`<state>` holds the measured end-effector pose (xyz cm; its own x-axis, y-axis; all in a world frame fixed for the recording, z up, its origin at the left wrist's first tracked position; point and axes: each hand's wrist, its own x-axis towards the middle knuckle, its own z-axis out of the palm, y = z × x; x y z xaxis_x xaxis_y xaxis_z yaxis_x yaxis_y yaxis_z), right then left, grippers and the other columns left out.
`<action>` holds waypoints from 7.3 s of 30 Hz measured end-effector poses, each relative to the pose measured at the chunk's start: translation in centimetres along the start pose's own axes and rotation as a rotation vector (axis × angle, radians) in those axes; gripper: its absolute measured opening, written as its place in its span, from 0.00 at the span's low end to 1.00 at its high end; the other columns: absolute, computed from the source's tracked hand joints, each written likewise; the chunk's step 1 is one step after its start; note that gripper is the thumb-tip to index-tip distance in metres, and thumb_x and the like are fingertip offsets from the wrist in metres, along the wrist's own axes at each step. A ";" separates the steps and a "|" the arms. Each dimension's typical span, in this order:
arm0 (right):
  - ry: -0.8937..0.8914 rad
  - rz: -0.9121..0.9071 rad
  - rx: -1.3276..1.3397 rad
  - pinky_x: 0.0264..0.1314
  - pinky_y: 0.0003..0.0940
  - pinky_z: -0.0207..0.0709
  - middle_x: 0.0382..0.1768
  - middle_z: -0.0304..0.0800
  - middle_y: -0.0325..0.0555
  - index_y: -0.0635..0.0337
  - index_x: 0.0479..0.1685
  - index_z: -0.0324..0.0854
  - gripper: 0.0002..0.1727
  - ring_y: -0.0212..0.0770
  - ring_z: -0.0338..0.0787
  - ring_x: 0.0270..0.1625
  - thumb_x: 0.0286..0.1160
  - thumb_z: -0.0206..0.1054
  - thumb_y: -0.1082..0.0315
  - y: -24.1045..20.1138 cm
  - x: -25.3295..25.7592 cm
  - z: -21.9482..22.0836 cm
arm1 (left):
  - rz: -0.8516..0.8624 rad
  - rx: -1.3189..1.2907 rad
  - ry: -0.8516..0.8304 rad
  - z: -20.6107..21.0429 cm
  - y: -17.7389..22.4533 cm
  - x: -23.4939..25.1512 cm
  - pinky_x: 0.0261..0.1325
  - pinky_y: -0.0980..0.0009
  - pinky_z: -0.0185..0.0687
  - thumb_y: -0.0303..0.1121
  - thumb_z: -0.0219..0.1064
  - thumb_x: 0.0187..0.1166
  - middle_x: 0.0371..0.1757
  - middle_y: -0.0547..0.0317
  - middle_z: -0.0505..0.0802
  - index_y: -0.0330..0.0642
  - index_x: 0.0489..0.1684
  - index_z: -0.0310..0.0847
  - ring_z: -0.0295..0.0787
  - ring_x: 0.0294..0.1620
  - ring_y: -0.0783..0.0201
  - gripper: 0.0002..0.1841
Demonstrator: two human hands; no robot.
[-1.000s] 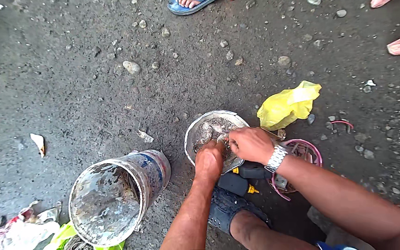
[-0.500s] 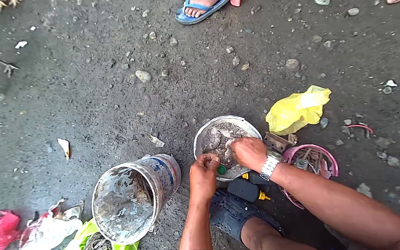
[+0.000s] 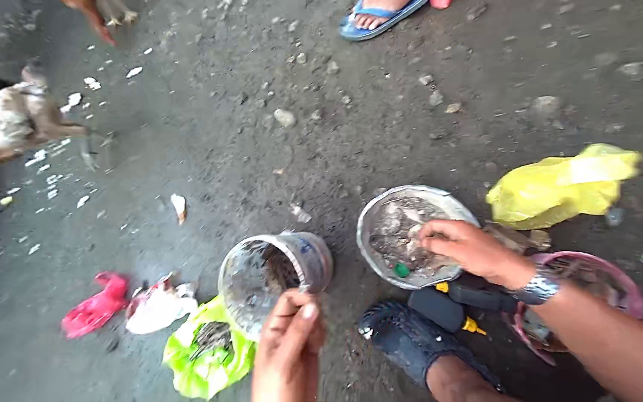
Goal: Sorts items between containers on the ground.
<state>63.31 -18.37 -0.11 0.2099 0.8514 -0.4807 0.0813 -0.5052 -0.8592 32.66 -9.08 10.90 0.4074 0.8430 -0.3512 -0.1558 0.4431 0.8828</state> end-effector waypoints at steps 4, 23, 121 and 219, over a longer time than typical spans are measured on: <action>-0.003 -0.059 -0.030 0.46 0.51 0.85 0.37 0.92 0.41 0.52 0.42 0.90 0.05 0.41 0.90 0.41 0.78 0.68 0.68 0.6 0.0 0.6 | 0.159 0.356 0.584 -11.6 5.0 -3.3 0.18 0.82 0.65 0.31 0.57 0.82 0.16 0.73 0.76 0.51 0.29 0.79 0.67 0.13 0.79 0.10; -0.203 0.059 0.678 0.44 0.28 0.83 0.36 0.88 0.40 0.49 0.38 0.84 0.11 0.34 0.88 0.39 0.77 0.56 0.59 -2.4 -3.1 2.7 | -0.173 -0.457 0.045 0.0 4.0 -1.9 0.69 0.49 0.86 0.71 0.36 0.84 0.62 0.37 0.92 0.39 0.77 0.76 0.91 0.64 0.42 0.45; -0.545 0.063 0.986 0.85 0.51 0.70 0.84 0.74 0.52 0.52 0.87 0.71 0.33 0.54 0.75 0.85 0.81 0.57 0.53 -0.6 -3.7 2.6 | -0.075 -0.527 0.481 -6.1 3.0 -1.1 0.72 0.48 0.84 0.60 0.31 0.93 0.66 0.36 0.90 0.35 0.77 0.73 0.89 0.69 0.42 0.39; -0.568 0.066 1.325 0.83 0.47 0.71 0.81 0.75 0.56 0.57 0.93 0.55 0.65 0.50 0.75 0.82 0.62 0.53 0.14 -1.2 -5.2 4.7 | 0.414 1.045 -0.142 9.2 -8.7 0.4 0.55 0.74 0.87 0.36 0.75 0.74 0.52 0.66 0.91 0.56 0.54 0.96 0.86 0.55 0.69 0.12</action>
<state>57.54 -21.52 2.59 -0.2567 0.9315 -0.2576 -0.9264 -0.3131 -0.2093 42.42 -15.38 5.94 0.6076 0.7942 0.0081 0.4987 -0.3895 0.7744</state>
